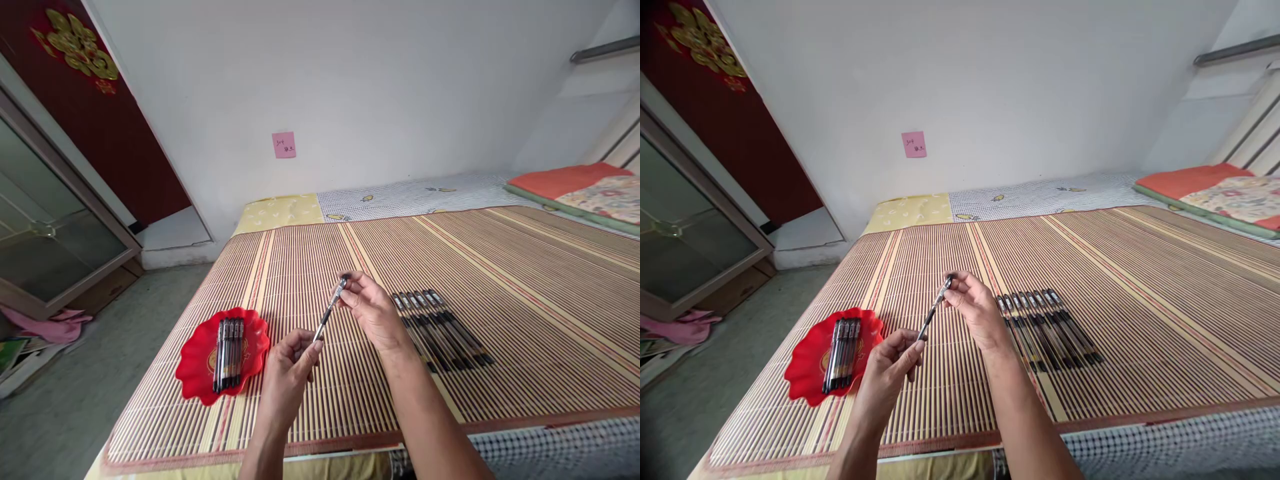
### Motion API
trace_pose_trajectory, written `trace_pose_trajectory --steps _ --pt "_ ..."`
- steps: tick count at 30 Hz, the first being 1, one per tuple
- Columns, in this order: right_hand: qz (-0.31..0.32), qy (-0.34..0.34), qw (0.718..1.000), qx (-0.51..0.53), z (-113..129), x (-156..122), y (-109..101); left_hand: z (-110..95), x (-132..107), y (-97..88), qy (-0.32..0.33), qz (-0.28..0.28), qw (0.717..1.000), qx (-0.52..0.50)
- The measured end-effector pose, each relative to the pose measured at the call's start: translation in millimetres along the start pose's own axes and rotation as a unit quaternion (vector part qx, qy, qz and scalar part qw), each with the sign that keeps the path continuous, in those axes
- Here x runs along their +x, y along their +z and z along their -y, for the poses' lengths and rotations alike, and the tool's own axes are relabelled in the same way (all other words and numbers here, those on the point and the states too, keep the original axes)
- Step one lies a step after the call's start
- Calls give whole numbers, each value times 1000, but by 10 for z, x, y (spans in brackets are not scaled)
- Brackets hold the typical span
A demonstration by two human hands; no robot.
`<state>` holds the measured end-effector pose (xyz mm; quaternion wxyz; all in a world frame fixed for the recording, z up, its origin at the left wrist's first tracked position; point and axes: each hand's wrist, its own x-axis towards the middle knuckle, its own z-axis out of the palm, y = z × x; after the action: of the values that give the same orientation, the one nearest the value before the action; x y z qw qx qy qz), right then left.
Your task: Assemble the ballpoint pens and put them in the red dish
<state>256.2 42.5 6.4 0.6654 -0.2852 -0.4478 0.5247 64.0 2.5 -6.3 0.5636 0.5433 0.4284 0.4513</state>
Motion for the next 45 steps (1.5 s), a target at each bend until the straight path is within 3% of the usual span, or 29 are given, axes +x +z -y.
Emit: trace_pose_trajectory --steps 10,14,18,23,45 --pt "131 66 987 -70 -35 -30 -40 -40 -53 56 -16 68 996 -63" --pt "129 69 987 -63 -29 -37 -47 -38 -61 90 -25 76 992 -94" --pt "131 71 987 -57 -4 -36 -67 -37 -41 116 -27 42 994 -97" --pt "79 57 991 -87 20 -20 -97 -29 -24 137 -21 13 996 -84" --pt "97 68 984 -132 19 -45 11 28 -71 217 -29 7 996 -78"
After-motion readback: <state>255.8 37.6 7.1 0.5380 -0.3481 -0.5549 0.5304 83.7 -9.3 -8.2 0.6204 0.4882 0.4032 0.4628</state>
